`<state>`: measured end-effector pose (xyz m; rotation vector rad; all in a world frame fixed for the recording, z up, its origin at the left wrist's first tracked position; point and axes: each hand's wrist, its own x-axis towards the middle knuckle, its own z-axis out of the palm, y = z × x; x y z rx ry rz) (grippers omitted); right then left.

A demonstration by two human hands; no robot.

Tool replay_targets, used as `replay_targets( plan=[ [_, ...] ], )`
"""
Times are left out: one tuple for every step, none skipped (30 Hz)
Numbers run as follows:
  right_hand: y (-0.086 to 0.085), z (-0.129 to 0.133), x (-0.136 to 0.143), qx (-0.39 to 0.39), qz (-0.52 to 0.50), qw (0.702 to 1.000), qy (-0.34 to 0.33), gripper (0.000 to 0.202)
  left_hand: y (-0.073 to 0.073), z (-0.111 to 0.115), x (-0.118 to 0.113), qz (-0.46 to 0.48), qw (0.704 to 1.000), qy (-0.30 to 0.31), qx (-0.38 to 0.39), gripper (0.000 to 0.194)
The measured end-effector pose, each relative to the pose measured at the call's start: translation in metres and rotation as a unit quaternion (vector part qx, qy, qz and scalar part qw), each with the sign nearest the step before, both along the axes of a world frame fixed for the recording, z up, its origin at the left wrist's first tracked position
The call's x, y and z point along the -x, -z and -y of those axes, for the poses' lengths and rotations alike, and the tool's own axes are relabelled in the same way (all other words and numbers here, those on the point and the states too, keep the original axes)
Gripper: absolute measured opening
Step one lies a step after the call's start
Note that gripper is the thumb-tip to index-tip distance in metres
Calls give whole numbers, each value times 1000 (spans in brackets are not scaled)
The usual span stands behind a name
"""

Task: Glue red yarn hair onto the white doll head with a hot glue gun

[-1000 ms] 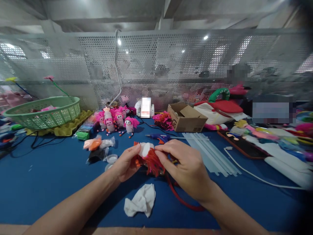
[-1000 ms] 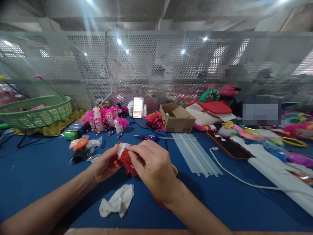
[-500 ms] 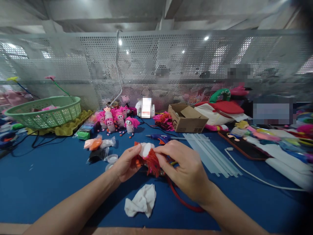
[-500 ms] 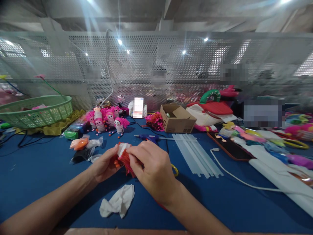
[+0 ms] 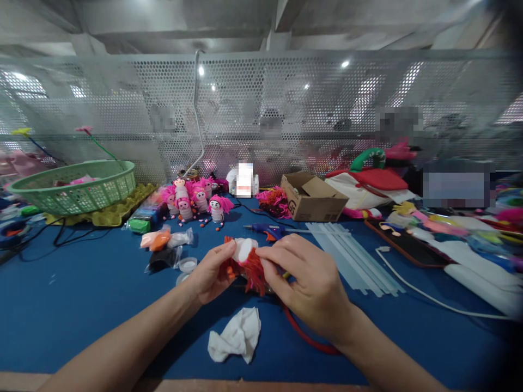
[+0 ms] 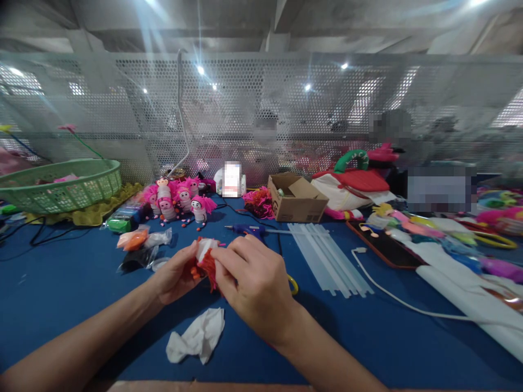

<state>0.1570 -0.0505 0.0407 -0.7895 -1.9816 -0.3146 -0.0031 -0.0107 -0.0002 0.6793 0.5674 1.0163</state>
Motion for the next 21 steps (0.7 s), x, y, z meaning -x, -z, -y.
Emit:
replay_targets(
  plan=[
    [-1,0,0,-3,1,1000,2,14,0,0,0,-1,1000,-2,1,26],
    [-1,0,0,-6,1,1000,4,14,0,0,0,-2,1000,-4,2,27],
    [-2,1,0,-8,0,1000,6,14,0,0,0,-3,1000,-6,3,27],
    [-2,1,0,-10,-2,1000,7,13,0,0,0,-4,1000,-7,5,27],
    [-2,1,0,-10,-6,1000,8,13,0,0,0,-5,1000,-7,6,27],
    [-2,1,0,-10,-10,1000,8,13,0,1,0,-5,1000,-7,7,27],
    [-2,2,0,-9,-16,1000,6,13,0,1,0,-6,1000,-7,8,27],
    [-2,2,0,-9,-24,1000,4,13,0,1,0,-6,1000,-7,7,27],
    [-2,2,0,-11,-32,999,1,13,0,1,0,-5,1000,-7,7,27],
    [-1,1,0,-12,-39,999,-2,13,0,1,0,-4,1000,-8,6,27],
    [-1,1,0,-14,-44,999,-4,14,-1,1,0,-4,1000,-9,6,27],
    [0,1,0,-16,-46,999,-6,15,-1,1,1,-4,1000,-9,6,27],
    [0,0,0,-16,-46,999,-7,17,-1,1,1,-3,1000,-8,5,27],
    [0,0,0,-16,-43,999,-9,18,-1,1,1,-2,1000,-8,3,27],
    [1,-1,1,-16,-39,999,-11,19,-1,2,1,0,1000,-6,-1,27],
    [1,-1,1,-16,-35,999,-12,20,-1,2,1,2,1000,-4,-5,26],
    [0,-1,2,-18,-31,999,-13,20,-1,2,1,5,1000,-2,-9,25],
    [0,-1,2,-18,-28,999,-12,20,-1,2,1,7,1000,0,-12,24],
    [0,-1,3,-19,-25,999,-11,20,-1,2,1,8,1000,1,-15,24],
    [0,0,3,-20,-23,999,-9,20,-1,1,1,9,1000,1,-16,24],
    [0,0,3,-20,-20,1000,-7,19,-1,1,1,9,1000,0,-15,24]
  ],
)
